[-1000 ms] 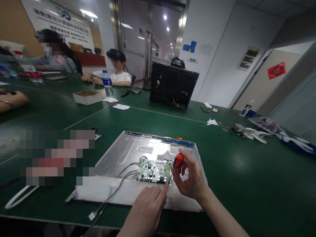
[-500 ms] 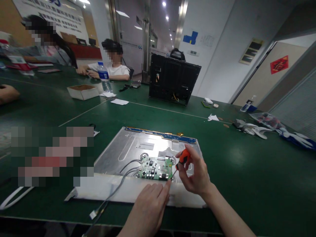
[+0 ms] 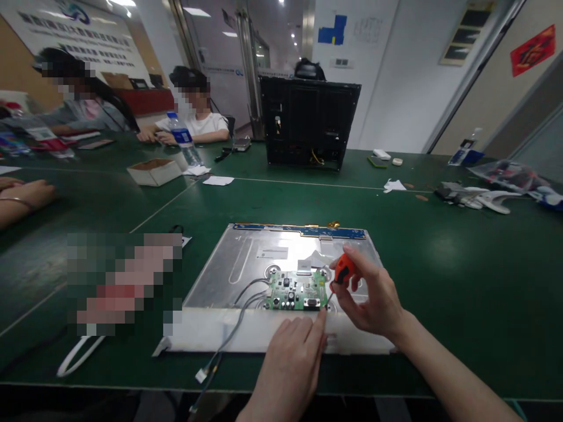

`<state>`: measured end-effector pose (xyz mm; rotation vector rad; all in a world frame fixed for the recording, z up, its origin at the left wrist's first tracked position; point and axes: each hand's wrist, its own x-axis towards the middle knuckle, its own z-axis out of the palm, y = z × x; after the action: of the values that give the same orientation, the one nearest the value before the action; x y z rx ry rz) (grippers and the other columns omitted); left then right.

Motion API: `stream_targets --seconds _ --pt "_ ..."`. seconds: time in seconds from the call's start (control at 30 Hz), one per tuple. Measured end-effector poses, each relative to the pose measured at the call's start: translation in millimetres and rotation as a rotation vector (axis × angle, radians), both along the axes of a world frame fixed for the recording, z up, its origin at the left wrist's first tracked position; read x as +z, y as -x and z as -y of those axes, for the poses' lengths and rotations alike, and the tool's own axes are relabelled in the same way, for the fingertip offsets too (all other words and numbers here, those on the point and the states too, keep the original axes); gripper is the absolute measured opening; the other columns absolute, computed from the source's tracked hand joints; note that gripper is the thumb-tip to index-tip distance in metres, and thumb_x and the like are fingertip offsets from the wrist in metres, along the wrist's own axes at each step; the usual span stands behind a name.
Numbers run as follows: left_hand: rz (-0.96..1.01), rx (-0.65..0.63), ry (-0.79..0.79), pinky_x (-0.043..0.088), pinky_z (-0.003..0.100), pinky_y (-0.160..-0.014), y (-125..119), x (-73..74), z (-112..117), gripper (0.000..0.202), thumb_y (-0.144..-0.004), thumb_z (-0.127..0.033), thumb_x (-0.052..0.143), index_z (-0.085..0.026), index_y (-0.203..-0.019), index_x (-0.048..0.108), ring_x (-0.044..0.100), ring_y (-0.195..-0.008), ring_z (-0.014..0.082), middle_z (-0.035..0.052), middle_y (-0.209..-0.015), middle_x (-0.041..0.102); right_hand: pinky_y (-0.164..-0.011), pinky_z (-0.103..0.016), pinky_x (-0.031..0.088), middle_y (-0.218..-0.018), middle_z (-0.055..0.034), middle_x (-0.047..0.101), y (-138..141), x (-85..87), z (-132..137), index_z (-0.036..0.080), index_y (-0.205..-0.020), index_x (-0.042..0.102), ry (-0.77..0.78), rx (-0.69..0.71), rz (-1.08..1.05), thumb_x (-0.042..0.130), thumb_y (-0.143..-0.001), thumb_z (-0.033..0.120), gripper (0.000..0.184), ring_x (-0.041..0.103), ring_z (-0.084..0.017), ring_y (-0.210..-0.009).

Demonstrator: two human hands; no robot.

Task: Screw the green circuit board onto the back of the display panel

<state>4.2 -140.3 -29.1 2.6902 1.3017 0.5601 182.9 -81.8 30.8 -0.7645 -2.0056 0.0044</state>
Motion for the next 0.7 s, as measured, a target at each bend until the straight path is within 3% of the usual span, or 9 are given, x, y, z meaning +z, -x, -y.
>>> stream_targets --seconds 0.1,0.47,0.7 --pt "-0.012 -0.003 0.011 0.047 0.037 -0.071 0.3 1.0 0.7 0.038 -0.097 -0.019 0.031 -0.012 -0.133 0.041 0.055 -0.076 0.0213 0.0076 -0.083 0.059 -0.047 -0.025 0.047 -0.085 -0.0031 0.063 -0.3 1.8 2.4 0.018 -0.142 0.024 -0.002 0.023 0.000 0.051 -0.081 0.009 0.067 0.057 -0.013 -0.060" --pt "0.005 0.007 0.010 0.046 0.036 -0.072 0.2 2.5 0.9 0.038 -0.098 -0.020 0.030 -0.012 -0.133 0.042 0.054 -0.076 0.0202 0.0076 -0.083 0.059 -0.041 -0.022 0.041 -0.069 0.0056 0.057 1.4 -0.1 -1.4 0.024 -0.136 0.030 -0.081 -0.095 -0.017 0.058 -0.082 0.017 0.061 0.046 -0.010 -0.047" --pt "0.013 0.000 -0.014 0.046 0.035 -0.070 0.9 3.0 -0.7 0.038 -0.097 -0.020 0.031 -0.012 -0.132 0.043 0.055 -0.074 0.0203 0.0074 -0.083 0.059 -0.047 -0.024 0.048 -0.087 -0.0025 0.063 0.6 4.3 0.1 0.020 -0.140 0.027 0.011 0.014 -0.036 0.051 -0.081 0.011 0.064 0.056 -0.011 -0.059"
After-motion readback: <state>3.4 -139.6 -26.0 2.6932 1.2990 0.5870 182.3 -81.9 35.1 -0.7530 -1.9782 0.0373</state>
